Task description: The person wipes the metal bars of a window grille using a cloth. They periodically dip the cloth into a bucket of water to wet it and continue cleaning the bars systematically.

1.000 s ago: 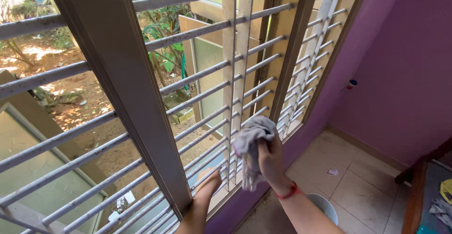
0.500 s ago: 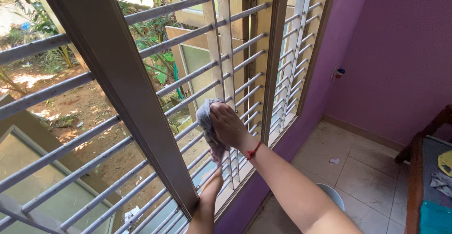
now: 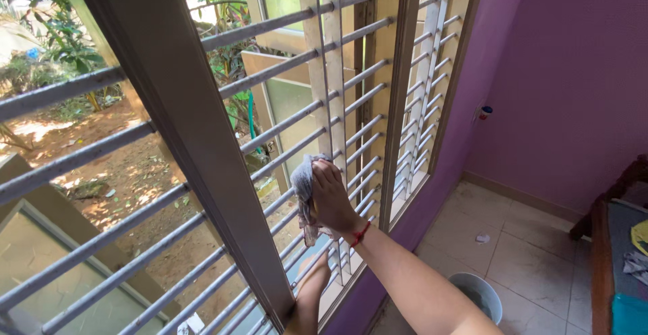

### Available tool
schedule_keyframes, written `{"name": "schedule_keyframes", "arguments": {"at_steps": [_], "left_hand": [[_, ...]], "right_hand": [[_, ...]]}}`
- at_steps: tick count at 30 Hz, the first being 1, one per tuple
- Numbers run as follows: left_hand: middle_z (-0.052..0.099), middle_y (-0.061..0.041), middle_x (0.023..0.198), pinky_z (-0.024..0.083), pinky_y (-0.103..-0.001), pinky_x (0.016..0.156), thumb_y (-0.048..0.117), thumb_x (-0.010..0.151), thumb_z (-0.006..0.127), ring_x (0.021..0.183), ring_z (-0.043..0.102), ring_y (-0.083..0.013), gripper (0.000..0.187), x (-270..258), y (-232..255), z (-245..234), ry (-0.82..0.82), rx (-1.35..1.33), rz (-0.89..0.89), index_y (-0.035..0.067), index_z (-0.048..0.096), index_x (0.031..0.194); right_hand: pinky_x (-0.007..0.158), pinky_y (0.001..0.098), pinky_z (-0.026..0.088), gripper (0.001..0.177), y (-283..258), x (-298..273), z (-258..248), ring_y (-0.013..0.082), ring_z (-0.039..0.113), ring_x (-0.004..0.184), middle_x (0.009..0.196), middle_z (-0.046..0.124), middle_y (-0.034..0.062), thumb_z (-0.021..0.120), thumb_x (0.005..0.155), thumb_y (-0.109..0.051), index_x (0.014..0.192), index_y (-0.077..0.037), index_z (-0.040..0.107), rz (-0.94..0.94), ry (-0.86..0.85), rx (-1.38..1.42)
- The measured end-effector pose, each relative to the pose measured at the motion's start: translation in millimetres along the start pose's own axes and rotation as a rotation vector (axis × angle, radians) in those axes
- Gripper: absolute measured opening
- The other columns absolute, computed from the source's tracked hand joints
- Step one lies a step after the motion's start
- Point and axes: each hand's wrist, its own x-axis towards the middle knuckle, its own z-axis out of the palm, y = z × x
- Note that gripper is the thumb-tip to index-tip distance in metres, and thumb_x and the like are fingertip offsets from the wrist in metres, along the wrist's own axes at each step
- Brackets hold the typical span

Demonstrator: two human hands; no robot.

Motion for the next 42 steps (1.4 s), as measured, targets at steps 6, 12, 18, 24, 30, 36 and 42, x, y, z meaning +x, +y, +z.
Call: {"name": "schedule_keyframes", "arguments": {"at_steps": [6,12,18,24,30,36,42], "left_hand": [[0.068,-0.028,0.113,0.052,-0.054,0.09,0.002,0.088,0.05,0.103,0.068,-0.0441,0.047,4.3,-4.7,9.1,0.076,-0.022,-0.002,0.011,0.062,0.133],[0.069,-0.026,0.116,0.052,-0.052,0.093,0.004,0.091,0.047,0.107,0.068,-0.0423,0.045,-2.0,1.7,-3.6,0.095,-0.057,0.024,0.013,0.062,0.132],[0.068,-0.026,0.118,0.052,-0.052,0.093,0.006,0.093,0.045,0.108,0.067,-0.0429,0.045,2.4,0.3,3.7,0.102,-0.075,-0.077,0.012,0.058,0.136],[0.067,-0.026,0.119,0.052,-0.052,0.092,0.009,0.095,0.044,0.108,0.067,-0.0434,0.045,19.4,-6.2,1.5,0.08,-0.001,-0.094,0.011,0.054,0.139],[0.066,-0.026,0.121,0.051,-0.051,0.092,0.011,0.098,0.042,0.109,0.066,-0.0439,0.045,5.7,-5.8,11.4,0.064,-0.03,-0.109,0.01,0.049,0.142],[0.065,-0.026,0.123,0.051,-0.051,0.092,0.014,0.1,0.041,0.109,0.066,-0.0445,0.046,7.0,-5.2,13.6,0.072,-0.072,-0.141,0.009,0.045,0.145],[0.064,-0.026,0.125,0.051,-0.051,0.091,0.016,0.103,0.039,0.11,0.065,-0.045,0.047,24.2,-1.5,27.2,0.095,-0.085,-0.161,0.008,0.041,0.149]], "right_hand": [[0.122,0.0558,0.031,0.056,-1.6,1.5,-3.8,0.0453,0.05,0.131,0.129,0.055,0.0273,0.064,0.077,-0.006,0.129,0.011,0.053,0.028,-0.036,0.003],[0.12,0.0561,0.03,0.055,-16.0,-12.5,3.1,0.0504,0.045,0.134,0.134,0.053,0.0302,0.067,0.079,-0.004,0.132,0.007,0.054,0.115,0.052,0.056],[0.119,0.0576,0.034,0.055,-97.7,-59.8,16.9,0.0503,0.047,0.135,0.139,0.052,0.0313,0.064,0.083,-0.005,0.135,0.009,0.054,0.169,-0.072,0.193],[0.106,0.0534,0.042,0.05,-91.4,-25.9,6.7,0.0388,0.054,0.116,0.119,0.059,0.0228,0.063,0.076,-0.011,0.12,0.01,0.058,0.0,-0.07,0.177],[0.103,0.0427,0.047,0.003,-16.7,-6.9,2.1,0.0258,0.061,0.102,0.098,0.063,0.0103,0.06,0.095,-0.01,0.097,-0.008,0.062,0.106,-0.561,0.171],[0.119,0.0512,0.033,0.046,-16.0,-25.2,-7.5,0.0416,0.052,0.129,0.124,0.059,0.0217,0.058,0.078,0.005,0.124,0.004,0.055,0.092,-0.194,-0.045],[0.124,0.0631,0.019,0.052,-74.6,-39.7,23.0,0.0373,0.045,0.134,0.129,0.055,0.0155,0.061,0.074,0.01,0.124,-0.001,0.057,0.108,-0.283,0.002]]}}
